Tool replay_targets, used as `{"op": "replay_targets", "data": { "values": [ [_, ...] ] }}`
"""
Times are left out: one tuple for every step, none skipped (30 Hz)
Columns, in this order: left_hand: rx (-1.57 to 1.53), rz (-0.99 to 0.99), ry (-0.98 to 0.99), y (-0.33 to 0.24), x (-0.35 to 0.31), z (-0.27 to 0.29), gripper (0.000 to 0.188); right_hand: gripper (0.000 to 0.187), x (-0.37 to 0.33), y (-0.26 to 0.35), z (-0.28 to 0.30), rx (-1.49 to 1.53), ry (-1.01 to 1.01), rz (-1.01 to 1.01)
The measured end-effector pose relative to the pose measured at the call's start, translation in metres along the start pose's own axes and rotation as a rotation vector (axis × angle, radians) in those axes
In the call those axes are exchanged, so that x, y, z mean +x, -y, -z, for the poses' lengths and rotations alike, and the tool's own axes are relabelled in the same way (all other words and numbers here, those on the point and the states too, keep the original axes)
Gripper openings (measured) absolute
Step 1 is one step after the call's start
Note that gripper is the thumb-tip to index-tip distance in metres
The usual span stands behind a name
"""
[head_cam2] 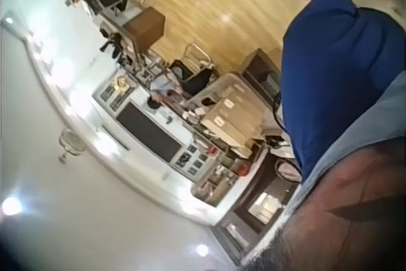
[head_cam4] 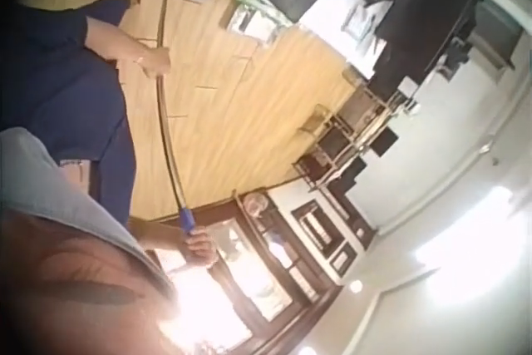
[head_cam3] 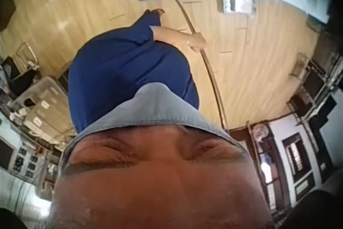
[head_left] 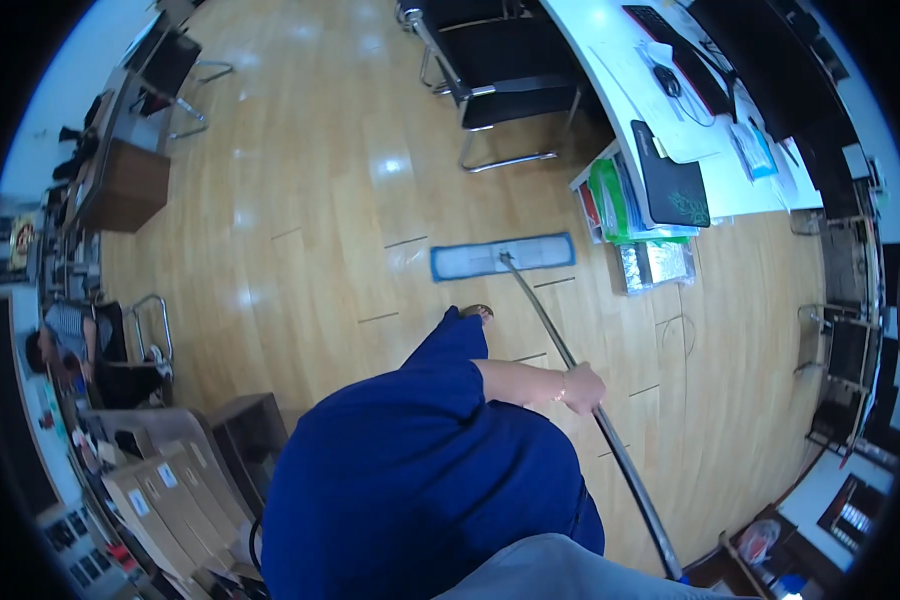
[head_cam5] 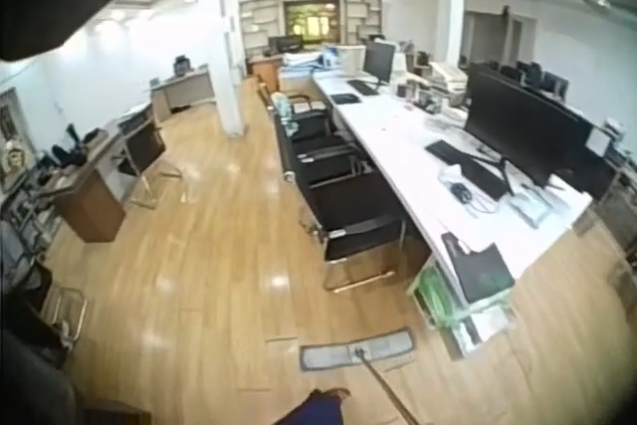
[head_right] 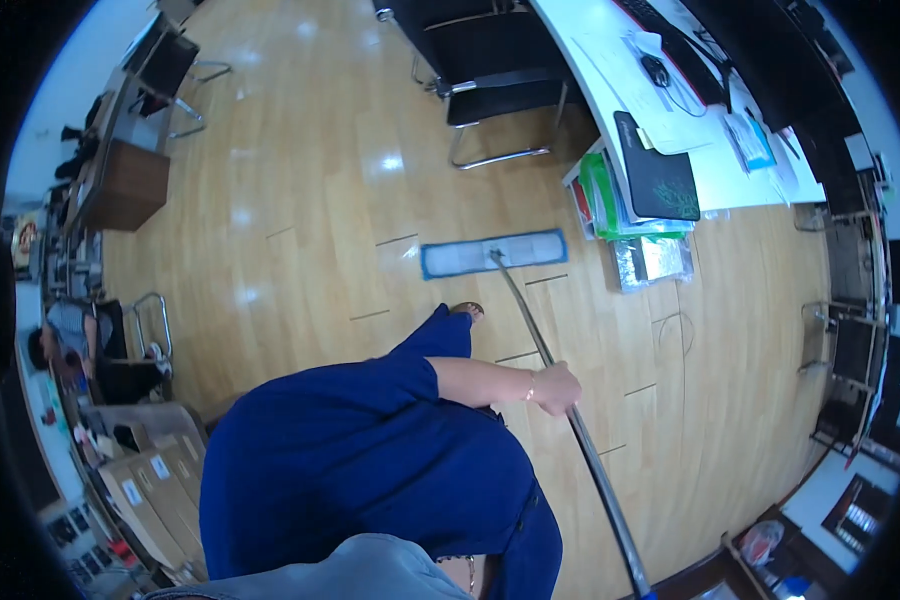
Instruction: Mop the wooden floor in an office environment.
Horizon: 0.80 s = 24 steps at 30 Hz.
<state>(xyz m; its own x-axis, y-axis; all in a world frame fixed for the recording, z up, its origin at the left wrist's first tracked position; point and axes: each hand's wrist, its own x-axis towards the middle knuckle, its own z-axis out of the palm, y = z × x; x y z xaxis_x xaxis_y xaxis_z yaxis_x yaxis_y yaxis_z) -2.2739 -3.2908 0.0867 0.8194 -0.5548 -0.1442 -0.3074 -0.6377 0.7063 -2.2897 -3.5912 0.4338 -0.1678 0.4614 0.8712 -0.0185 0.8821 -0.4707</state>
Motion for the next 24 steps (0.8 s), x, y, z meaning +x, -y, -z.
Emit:
{"op": "replay_targets", "data": {
  "values": [
    [-0.027, 0.084, -0.023, 0.008, -0.011, 0.003, 0.017, 0.028, -0.011, -0.010, 0.022, 0.014, -0.046, -0.008],
    [-0.033, 0.147, -0.070, 0.018, -0.021, 0.005, 0.017, 0.028, -0.015, -0.021, 0.042, 0.019, -0.092, -0.020],
    [-0.039, 0.207, -0.115, 0.030, -0.031, 0.005, 0.018, 0.024, -0.010, -0.024, 0.053, -0.145, -0.244, -0.274],
    [-0.031, 0.295, -0.177, 0.045, -0.045, 0.002, 0.018, 0.021, -0.001, -0.035, 0.057, -0.306, -0.384, -0.525],
    [-0.020, 0.372, -0.228, 0.057, -0.057, 0.000, 0.018, 0.029, 0.005, -0.069, 0.026, -0.529, -0.789, -0.420],
    [-0.018, 0.383, -0.247, 0.065, -0.068, 0.003, 0.018, 0.029, 0.009, -0.093, 0.017, -0.531, -0.867, -0.343],
    [-0.035, 0.411, -0.289, 0.074, -0.082, 0.009, 0.017, 0.030, 0.014, -0.116, 0.014, -0.528, -0.948, -0.260],
    [-0.052, 0.438, -0.331, 0.080, -0.092, 0.012, 0.016, 0.031, 0.022, -0.129, 0.015, -0.548, -0.877, -0.298],
    [-0.044, 0.449, -0.347, 0.085, -0.098, 0.011, 0.016, 0.032, 0.026, -0.140, 0.010, -0.586, -0.914, -0.289],
    [-0.032, 0.477, -0.367, 0.089, -0.103, 0.009, 0.014, 0.032, 0.029, -0.150, 0.005, -0.623, -0.951, -0.278],
    [-0.020, 0.504, -0.385, 0.092, -0.108, 0.008, 0.013, 0.032, 0.033, -0.157, -0.002, -0.664, -1.031, -0.283],
    [-0.015, 0.519, -0.376, 0.092, -0.108, 0.012, 0.011, 0.032, 0.033, -0.158, -0.001, -0.662, -1.023, -0.272],
    [-0.003, 0.520, -0.391, 0.091, -0.109, 0.014, 0.011, 0.032, 0.034, -0.158, 0.001, -0.643, -0.990, -0.307],
    [0.008, 0.519, -0.404, 0.090, -0.108, 0.015, 0.011, 0.031, 0.033, -0.157, 0.002, -0.627, -0.958, -0.342],
    [0.029, 0.524, -0.481, 0.099, -0.107, 0.004, 0.010, 0.029, 0.024, -0.154, 0.009, -0.620, -0.877, -0.355],
    [0.031, 0.524, -0.488, 0.101, -0.109, 0.007, 0.010, 0.029, 0.026, -0.156, 0.014, -0.619, -0.871, -0.352],
    [0.034, 0.516, -0.502, 0.105, -0.112, 0.012, 0.011, 0.028, 0.030, -0.159, 0.019, -0.561, -0.790, -0.402],
    [0.038, 0.507, -0.515, 0.111, -0.116, 0.020, 0.011, 0.027, 0.033, -0.164, 0.024, -0.504, -0.710, -0.450],
    [0.038, 0.507, -0.519, 0.118, -0.122, 0.028, 0.011, 0.027, 0.040, -0.175, 0.030, -0.504, -0.705, -0.449],
    [0.014, 0.510, -0.530, 0.125, -0.128, 0.037, 0.011, 0.026, 0.047, -0.187, 0.036, -0.466, -0.683, -0.438],
    [-0.009, 0.513, -0.541, 0.133, -0.132, 0.047, 0.012, 0.026, 0.055, -0.200, 0.043, -0.430, -0.660, -0.426],
    [-0.007, 0.516, -0.549, 0.139, -0.136, 0.056, 0.012, 0.027, 0.065, -0.210, 0.053, -0.414, -0.625, -0.396],
    [-0.011, 0.526, -0.572, 0.143, -0.139, 0.063, 0.012, 0.028, 0.076, -0.220, 0.062, -0.399, -0.588, -0.366],
    [-0.016, 0.537, -0.597, 0.146, -0.143, 0.069, 0.012, 0.029, 0.085, -0.234, 0.066, -0.431, -0.656, -0.304]
  ]
}}
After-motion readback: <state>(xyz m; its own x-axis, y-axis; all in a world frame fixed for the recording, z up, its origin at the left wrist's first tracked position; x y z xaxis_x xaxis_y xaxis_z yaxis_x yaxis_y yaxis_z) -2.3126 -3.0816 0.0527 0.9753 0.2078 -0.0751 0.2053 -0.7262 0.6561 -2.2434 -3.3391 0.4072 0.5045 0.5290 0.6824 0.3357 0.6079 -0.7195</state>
